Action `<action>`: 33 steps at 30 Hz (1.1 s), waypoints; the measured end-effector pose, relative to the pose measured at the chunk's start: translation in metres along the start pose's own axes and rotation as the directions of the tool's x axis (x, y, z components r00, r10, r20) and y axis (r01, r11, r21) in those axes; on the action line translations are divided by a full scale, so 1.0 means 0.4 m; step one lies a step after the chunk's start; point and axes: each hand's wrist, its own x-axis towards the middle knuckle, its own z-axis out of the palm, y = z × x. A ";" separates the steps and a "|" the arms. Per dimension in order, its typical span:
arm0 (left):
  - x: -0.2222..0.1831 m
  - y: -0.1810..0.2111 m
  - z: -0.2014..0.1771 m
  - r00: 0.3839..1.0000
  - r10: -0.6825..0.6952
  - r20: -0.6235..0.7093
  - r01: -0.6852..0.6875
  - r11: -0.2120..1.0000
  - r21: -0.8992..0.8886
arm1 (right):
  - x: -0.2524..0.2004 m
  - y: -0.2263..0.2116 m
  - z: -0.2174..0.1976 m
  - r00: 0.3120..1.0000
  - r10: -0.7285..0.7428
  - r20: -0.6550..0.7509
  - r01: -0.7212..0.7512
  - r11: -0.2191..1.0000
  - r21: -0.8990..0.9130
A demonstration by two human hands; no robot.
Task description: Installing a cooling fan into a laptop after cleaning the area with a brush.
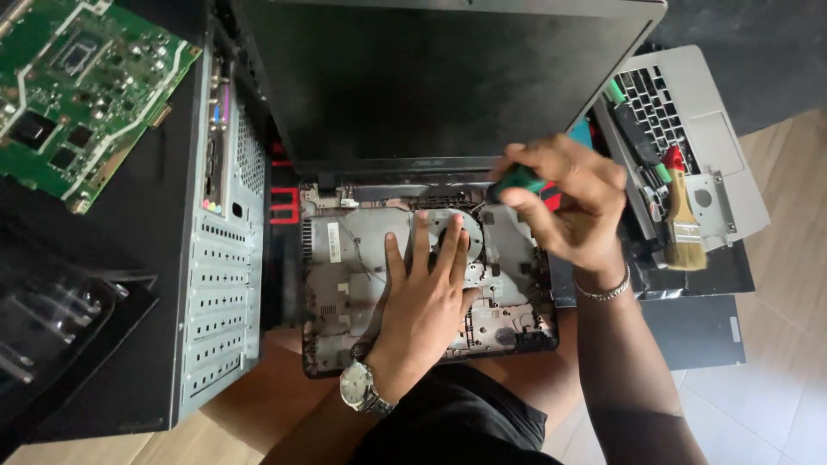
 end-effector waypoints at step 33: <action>0.002 -0.002 0.011 0.999 0.024 0.021 -0.026 0.997 0.069 | -0.019 0.048 -0.038 0.992 -0.120 -0.035 0.110 0.970 -0.219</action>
